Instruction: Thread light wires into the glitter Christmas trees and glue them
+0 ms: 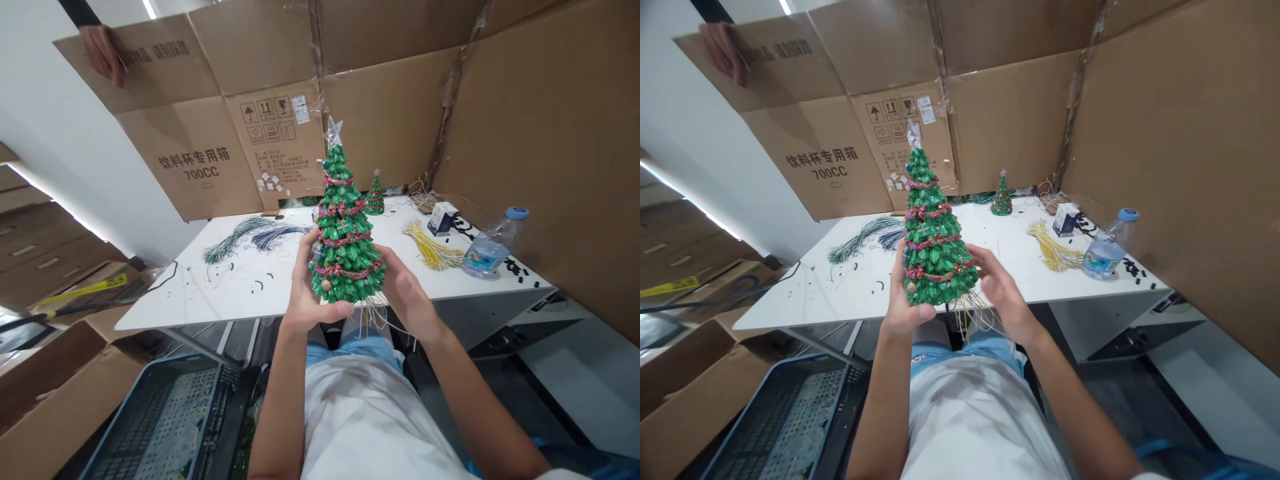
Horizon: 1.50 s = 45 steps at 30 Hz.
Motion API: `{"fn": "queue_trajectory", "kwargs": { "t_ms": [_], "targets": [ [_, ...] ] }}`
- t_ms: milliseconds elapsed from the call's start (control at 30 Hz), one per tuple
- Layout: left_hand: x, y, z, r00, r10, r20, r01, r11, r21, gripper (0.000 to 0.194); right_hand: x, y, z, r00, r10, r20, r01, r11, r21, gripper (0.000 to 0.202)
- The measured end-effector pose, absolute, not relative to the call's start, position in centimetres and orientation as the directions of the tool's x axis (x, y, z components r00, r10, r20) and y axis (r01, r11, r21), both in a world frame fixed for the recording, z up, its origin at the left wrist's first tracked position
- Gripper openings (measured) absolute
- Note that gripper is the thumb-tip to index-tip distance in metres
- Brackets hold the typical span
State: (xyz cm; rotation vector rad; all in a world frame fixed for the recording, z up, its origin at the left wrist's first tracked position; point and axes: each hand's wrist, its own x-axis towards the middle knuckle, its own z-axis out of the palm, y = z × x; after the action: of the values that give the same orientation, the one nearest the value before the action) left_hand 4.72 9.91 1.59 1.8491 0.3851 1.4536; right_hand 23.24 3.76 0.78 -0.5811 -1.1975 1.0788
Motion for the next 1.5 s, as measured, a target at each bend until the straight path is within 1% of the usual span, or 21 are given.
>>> {"fn": "queue_trajectory", "kwargs": {
  "t_ms": [33, 100, 200, 333, 433, 533, 633, 700, 800, 867, 933, 1000, 1067, 1167, 1233, 1300, 1400, 1500],
  "targets": [
    [4.8, 9.9, 1.5, 0.319, 0.633, 0.705, -0.190, -0.686, 0.702, 0.119, 22.8, 3.3, 1.0, -0.064, 0.894, 0.443, -0.362, 0.393, -0.845, 0.066],
    [4.9, 9.7, 1.5, 0.342, 0.609, 0.715, -0.182, -0.704, 0.687, 0.117, 22.1, 2.7, 1.3, -0.081, 0.889, 0.450, -0.379, 0.390, -0.839, 0.068],
    [4.9, 9.7, 1.4, 0.338, 0.603, 0.722, -0.155, -0.722, 0.675, 0.112, 21.4, 2.4, 1.5, -0.014, 0.893, 0.451, -0.416, 0.404, -0.814, 0.067],
    [4.6, 10.1, 1.7, 0.343, 0.635, 0.692, -0.096, -0.709, 0.699, 0.109, 21.3, 2.6, 1.3, 0.116, 0.894, 0.434, -0.420, 0.440, -0.794, 0.078],
    [4.3, 10.3, 2.1, 0.423, 0.611, 0.669, -0.124, -0.692, 0.711, 0.097, 21.2, 2.7, 1.0, 0.226, 0.853, 0.471, -0.326, 0.522, -0.788, 0.085],
    [4.2, 10.0, 1.7, 0.486, 0.602, 0.634, -0.208, -0.624, 0.753, 0.097, 21.0, 2.8, 0.5, 0.287, 0.782, 0.554, -0.178, 0.611, -0.771, 0.087],
    [4.5, 9.6, 0.4, 0.416, 0.663, 0.623, -0.274, -0.562, 0.781, 0.098, 20.6, 2.7, -0.1, 0.248, 0.738, 0.627, -0.074, 0.660, -0.748, 0.088],
    [4.8, 9.5, -0.3, 0.339, 0.723, 0.602, -0.264, -0.542, 0.798, 0.098, 20.3, 2.6, -0.5, 0.193, 0.755, 0.626, -0.073, 0.647, -0.759, 0.094],
    [5.2, 9.4, -0.4, 0.302, 0.764, 0.571, -0.252, -0.513, 0.820, 0.100, 20.0, 2.3, -0.9, 0.127, 0.816, 0.564, -0.172, 0.578, -0.798, 0.111],
    [5.4, 9.4, -0.1, 0.297, 0.758, 0.581, -0.256, -0.523, 0.813, 0.097, 19.9, 2.0, -0.8, 0.081, 0.864, 0.497, -0.269, 0.499, -0.824, 0.116],
    [5.6, 9.3, 0.3, 0.280, 0.748, 0.601, -0.255, -0.546, 0.798, 0.093, 20.0, 1.9, -0.4, 0.017, 0.901, 0.434, -0.350, 0.412, -0.841, 0.113],
    [5.6, 9.4, 0.4, 0.254, 0.744, 0.618, -0.255, -0.565, 0.785, 0.090, 20.4, 1.9, -0.1, -0.018, 0.905, 0.425, -0.377, 0.388, -0.841, 0.106],
    [5.7, 9.6, 0.3, 0.223, 0.752, 0.620, -0.256, -0.569, 0.782, 0.089, 20.8, 2.1, 0.1, -0.022, 0.887, 0.462, -0.337, 0.428, -0.838, 0.099],
    [5.9, 9.8, -0.1, 0.172, 0.766, 0.619, -0.285, -0.563, 0.776, 0.091, 21.5, 2.7, 0.0, 0.003, 0.853, 0.521, -0.221, 0.509, -0.832, 0.088],
    [6.1, 9.9, -0.1, 0.144, 0.772, 0.620, -0.312, -0.559, 0.768, 0.090, 21.8, 3.0, 0.0, -0.009, 0.852, 0.523, -0.188, 0.513, -0.838, 0.075],
    [6.2, 9.9, 0.1, 0.139, 0.776, 0.616, -0.305, -0.558, 0.772, 0.090, 21.8, 3.0, 0.1, -0.034, 0.859, 0.511, -0.191, 0.496, -0.847, 0.065],
    [6.2, 10.0, 0.4, 0.184, 0.764, 0.619, -0.227, -0.579, 0.783, 0.091, 21.6, 2.8, 0.5, -0.049, 0.870, 0.490, -0.209, 0.471, -0.857, 0.061],
    [5.8, 10.2, 0.9, 0.180, 0.736, 0.653, -0.197, -0.623, 0.757, 0.083, 21.6, 2.6, 0.6, -0.022, 0.871, 0.492, -0.221, 0.475, -0.852, 0.062]
  ]
}}
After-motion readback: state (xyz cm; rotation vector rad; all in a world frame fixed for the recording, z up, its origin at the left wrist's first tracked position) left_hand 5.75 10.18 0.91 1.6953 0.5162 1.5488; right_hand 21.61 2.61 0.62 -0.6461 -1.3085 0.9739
